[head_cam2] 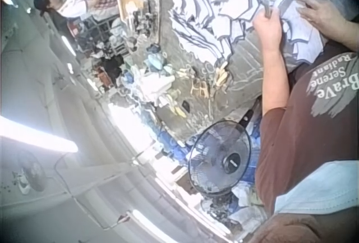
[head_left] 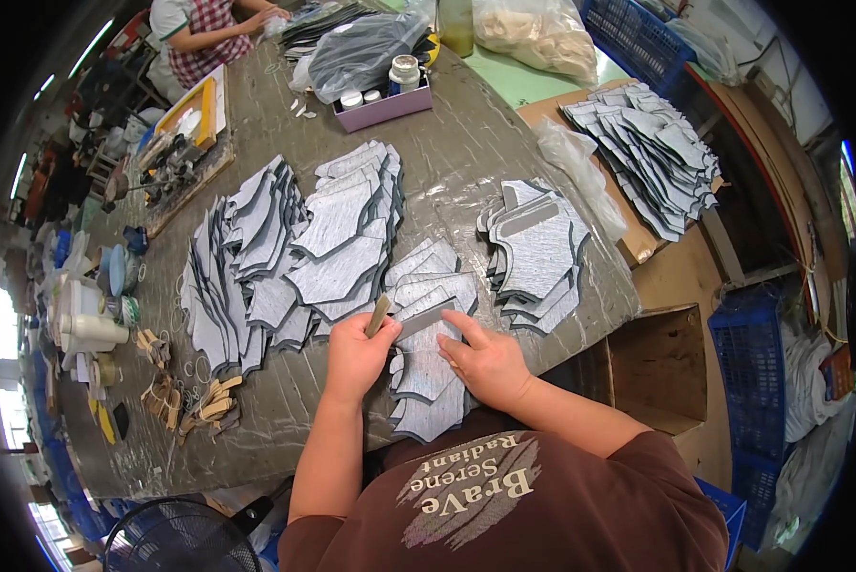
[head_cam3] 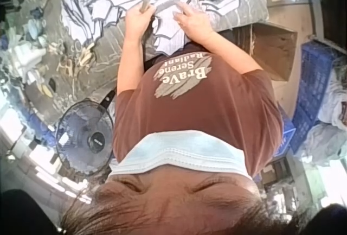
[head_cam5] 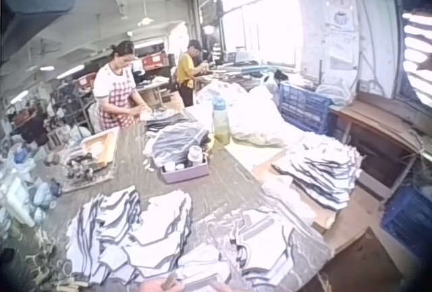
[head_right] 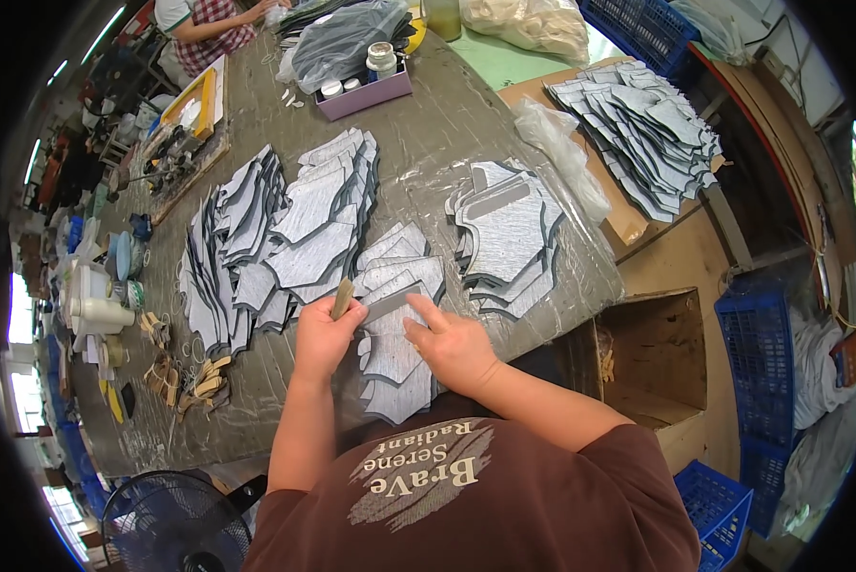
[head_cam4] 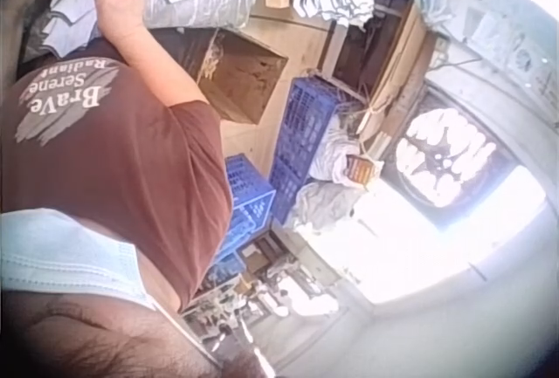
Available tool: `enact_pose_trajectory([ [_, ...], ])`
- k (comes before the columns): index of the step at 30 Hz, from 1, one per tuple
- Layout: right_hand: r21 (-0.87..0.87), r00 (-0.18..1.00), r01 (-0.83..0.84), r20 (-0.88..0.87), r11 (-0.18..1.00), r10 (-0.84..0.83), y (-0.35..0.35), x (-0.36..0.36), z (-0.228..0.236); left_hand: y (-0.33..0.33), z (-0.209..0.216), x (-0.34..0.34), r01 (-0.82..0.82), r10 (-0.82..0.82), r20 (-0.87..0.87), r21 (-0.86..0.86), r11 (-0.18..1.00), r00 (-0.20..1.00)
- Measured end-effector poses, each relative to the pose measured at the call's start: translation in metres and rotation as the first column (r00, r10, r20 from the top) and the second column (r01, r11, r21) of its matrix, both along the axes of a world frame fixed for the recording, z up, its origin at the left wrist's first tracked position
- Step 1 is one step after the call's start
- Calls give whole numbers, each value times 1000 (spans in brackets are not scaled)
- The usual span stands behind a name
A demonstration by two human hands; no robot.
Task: Apply markings or adhesive to shoe upper components using a small wooden tool.
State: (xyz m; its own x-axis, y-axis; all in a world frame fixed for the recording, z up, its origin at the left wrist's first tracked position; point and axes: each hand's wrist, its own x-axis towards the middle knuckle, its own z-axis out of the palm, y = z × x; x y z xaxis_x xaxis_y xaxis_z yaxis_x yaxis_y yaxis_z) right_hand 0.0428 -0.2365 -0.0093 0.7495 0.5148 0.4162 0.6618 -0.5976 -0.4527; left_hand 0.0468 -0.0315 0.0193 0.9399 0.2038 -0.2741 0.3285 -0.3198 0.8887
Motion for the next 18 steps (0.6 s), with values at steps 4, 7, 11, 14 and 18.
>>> enact_pose_trajectory([
  [4,-60,1000,-25,-21,998,23,0,0,-1,-2,-2,0,-3,2,31,39,999,1000],
  [7,-84,999,-13,-33,996,10,1,-1,0,-4,-4,-1,23,-32,56,150,988,998],
  [11,55,985,68,-161,996,-59,1,1,5,-6,-1,-2,79,-158,152,428,900,976],
  [14,289,965,186,-232,939,-120,1,11,7,-8,-7,-11,-9,-147,426,344,939,893],
  [18,446,962,184,-266,876,-67,0,15,5,-8,-11,-22,39,-112,499,155,987,859],
])
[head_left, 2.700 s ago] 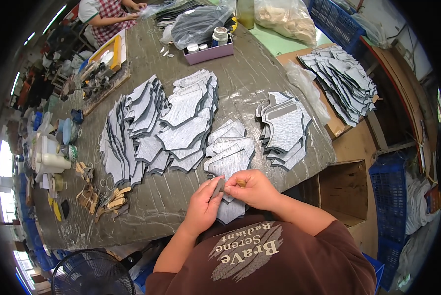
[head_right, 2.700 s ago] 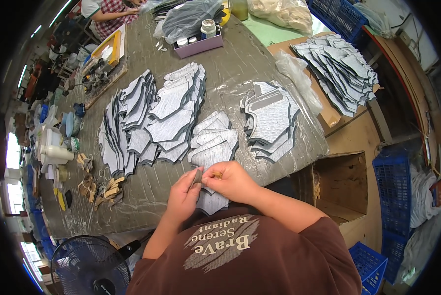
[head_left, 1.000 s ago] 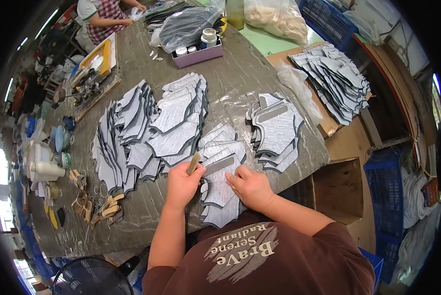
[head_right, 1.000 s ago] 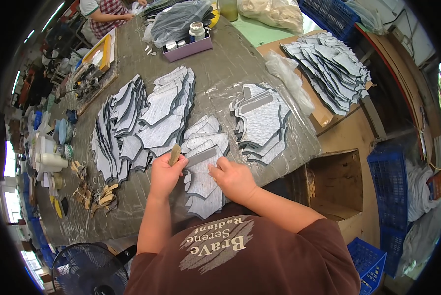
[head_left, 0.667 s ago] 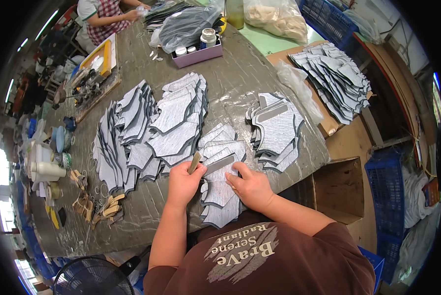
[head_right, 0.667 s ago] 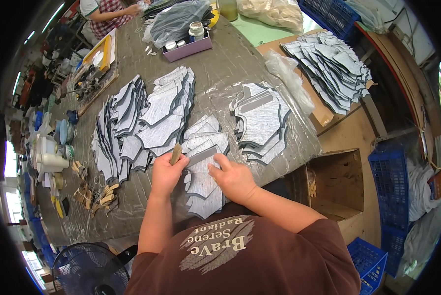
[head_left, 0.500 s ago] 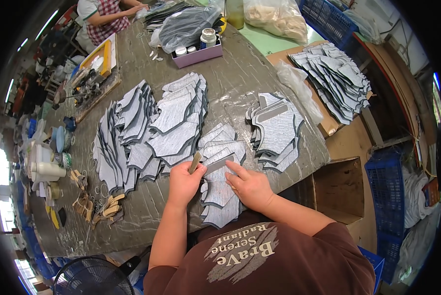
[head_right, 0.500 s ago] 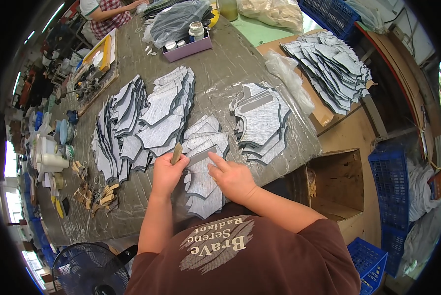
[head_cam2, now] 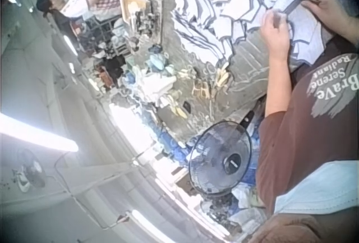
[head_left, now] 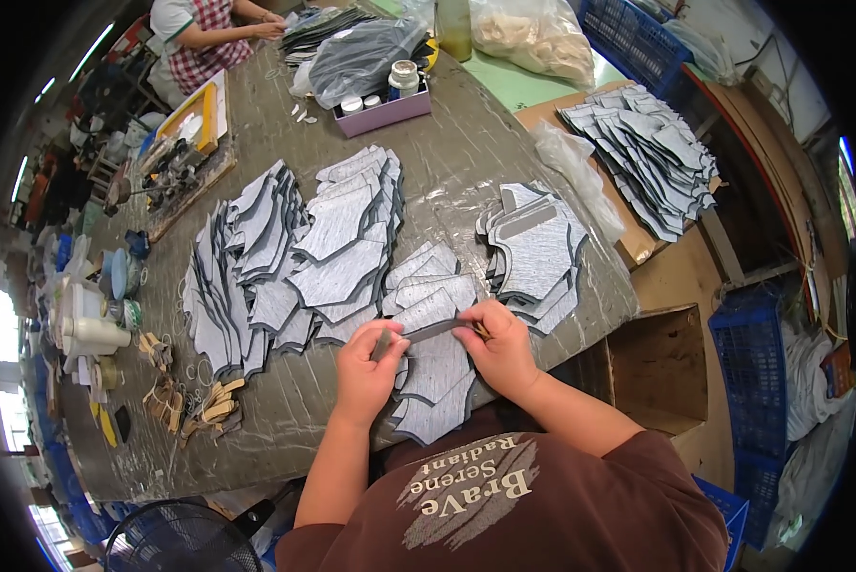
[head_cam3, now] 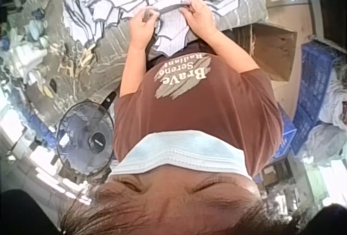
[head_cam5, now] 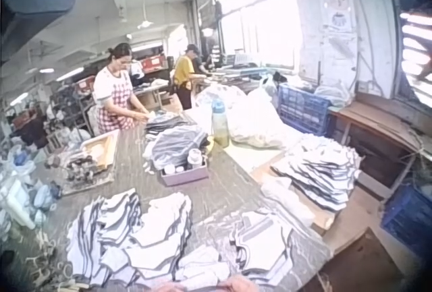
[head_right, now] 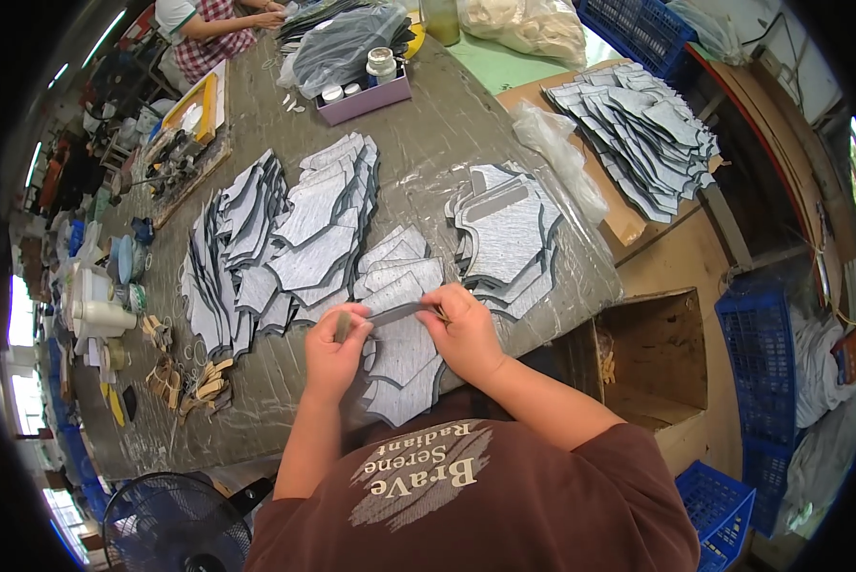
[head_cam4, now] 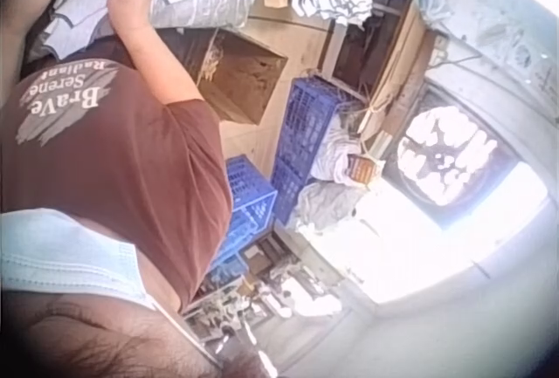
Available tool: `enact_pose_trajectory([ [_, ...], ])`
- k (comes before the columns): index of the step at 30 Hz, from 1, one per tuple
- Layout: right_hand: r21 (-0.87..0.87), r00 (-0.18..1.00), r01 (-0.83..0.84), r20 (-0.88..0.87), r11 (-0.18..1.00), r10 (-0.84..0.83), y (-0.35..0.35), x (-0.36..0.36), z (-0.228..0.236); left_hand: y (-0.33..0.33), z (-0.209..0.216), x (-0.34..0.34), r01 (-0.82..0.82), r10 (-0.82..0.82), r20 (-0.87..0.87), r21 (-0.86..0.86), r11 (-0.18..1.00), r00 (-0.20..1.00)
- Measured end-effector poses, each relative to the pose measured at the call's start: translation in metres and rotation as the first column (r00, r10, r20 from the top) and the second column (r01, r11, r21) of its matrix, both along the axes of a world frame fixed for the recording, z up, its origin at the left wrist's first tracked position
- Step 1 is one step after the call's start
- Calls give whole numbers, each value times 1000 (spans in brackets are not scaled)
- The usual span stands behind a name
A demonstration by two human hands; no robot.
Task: Apply markings or adhesive to shoe upper components using a small wooden tool.
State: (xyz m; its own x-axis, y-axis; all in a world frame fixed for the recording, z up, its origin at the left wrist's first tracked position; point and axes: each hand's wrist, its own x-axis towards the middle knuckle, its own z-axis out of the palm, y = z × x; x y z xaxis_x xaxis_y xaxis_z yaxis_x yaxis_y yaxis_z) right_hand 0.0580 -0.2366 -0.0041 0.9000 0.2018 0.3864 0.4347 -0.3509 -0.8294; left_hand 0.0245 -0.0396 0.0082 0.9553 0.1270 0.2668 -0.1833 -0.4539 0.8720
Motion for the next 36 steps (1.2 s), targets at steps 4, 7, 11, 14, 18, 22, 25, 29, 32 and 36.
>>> enact_pose_trajectory([
  [4,120,987,-160,17,980,159,-1,-4,2,2,-1,-5,-182,-31,-343,-572,800,939],
  [7,291,979,-79,-160,954,130,0,-13,2,2,1,-5,-218,-85,-346,-742,634,934],
  [11,672,861,203,-468,712,196,-8,-8,5,3,5,-12,-223,-95,-490,-551,804,867],
  [14,643,894,220,-434,734,112,-20,1,19,-1,0,-20,158,-216,-275,-218,963,937],
  [18,429,906,296,-408,853,-109,-47,36,53,6,-1,-26,132,-172,-312,-147,980,934],
  [22,61,938,311,-180,948,-297,-88,84,56,5,10,-28,130,-224,-245,-348,929,943],
  [25,-100,937,343,-40,934,-348,-89,88,56,5,17,-24,161,-296,-276,-421,893,915],
  [29,-16,982,166,-87,986,-167,-44,55,63,2,20,-33,56,-287,-356,-538,841,889],
  [32,114,862,-231,-437,966,258,-7,18,63,-10,22,-31,86,-178,-267,-323,942,947],
  [36,336,766,-253,-503,908,399,11,3,53,-15,24,-28,138,-170,-184,-177,975,968],
])
